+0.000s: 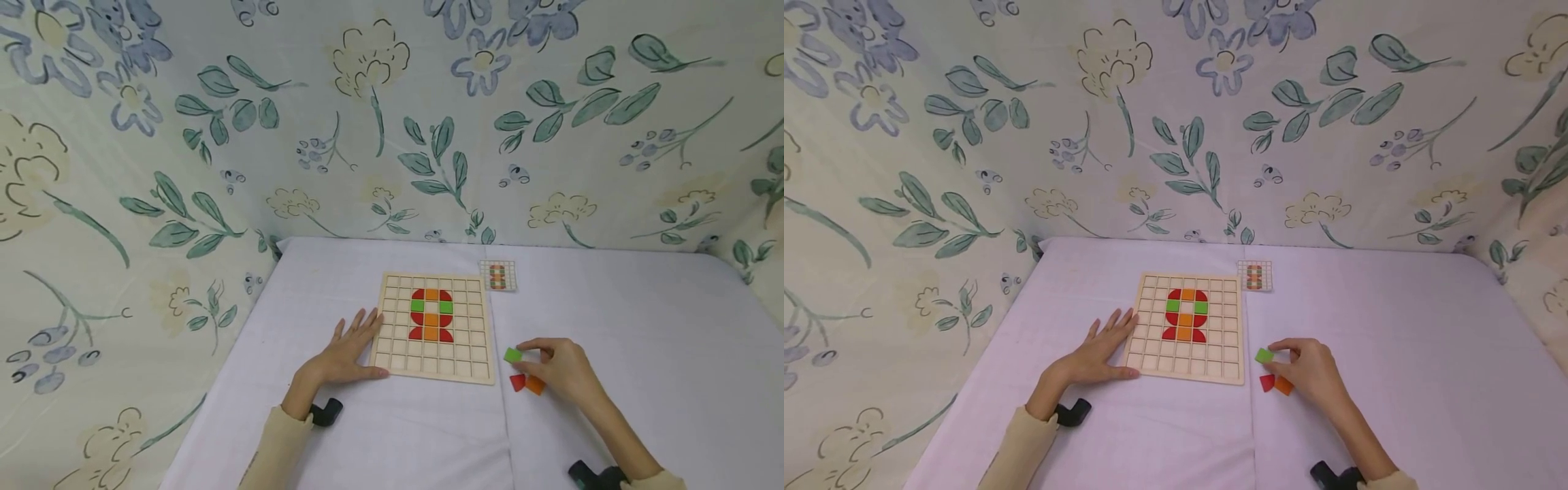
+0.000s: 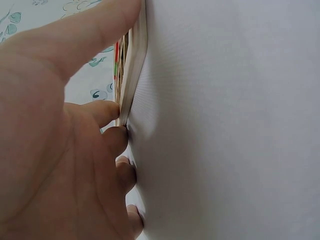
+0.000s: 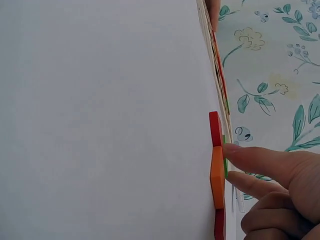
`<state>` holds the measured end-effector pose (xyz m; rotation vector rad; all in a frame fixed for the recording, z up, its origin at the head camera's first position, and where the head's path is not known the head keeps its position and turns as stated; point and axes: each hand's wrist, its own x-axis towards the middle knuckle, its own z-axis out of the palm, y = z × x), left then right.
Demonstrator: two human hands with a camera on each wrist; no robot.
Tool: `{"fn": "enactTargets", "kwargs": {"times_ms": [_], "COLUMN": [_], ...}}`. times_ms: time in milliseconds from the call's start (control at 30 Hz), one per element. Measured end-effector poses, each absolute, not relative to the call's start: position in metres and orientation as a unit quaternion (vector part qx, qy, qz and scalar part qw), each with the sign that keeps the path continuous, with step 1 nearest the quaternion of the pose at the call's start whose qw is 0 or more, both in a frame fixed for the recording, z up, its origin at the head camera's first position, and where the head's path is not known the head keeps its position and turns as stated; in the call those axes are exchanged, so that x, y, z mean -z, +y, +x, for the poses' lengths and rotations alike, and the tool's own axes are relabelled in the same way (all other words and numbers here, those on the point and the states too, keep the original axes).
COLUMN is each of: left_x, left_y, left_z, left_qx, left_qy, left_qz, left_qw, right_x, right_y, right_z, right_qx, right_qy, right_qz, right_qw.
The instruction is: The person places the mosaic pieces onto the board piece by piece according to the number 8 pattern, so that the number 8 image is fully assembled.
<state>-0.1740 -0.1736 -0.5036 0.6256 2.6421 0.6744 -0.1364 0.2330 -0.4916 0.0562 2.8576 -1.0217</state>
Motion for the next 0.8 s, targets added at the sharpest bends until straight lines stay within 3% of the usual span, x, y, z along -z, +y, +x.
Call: {"fn": "enactTargets", "kwargs": {"times_ms": [800], "left_x": [0.5032], "left_y": [-0.1740], "left_z": [-0.1739], "left_qx": [-0.236], "left_qy": [0.930], "left_qz": [0.224], "left_qw": [0.171], "right_x": [0.4947], "right_y": [0.2389], "right_z": [-0.1378], "right_qx": [0.366], "right_qy": [0.929], "right_qz": [0.016], "right_qw": [0.047]}}
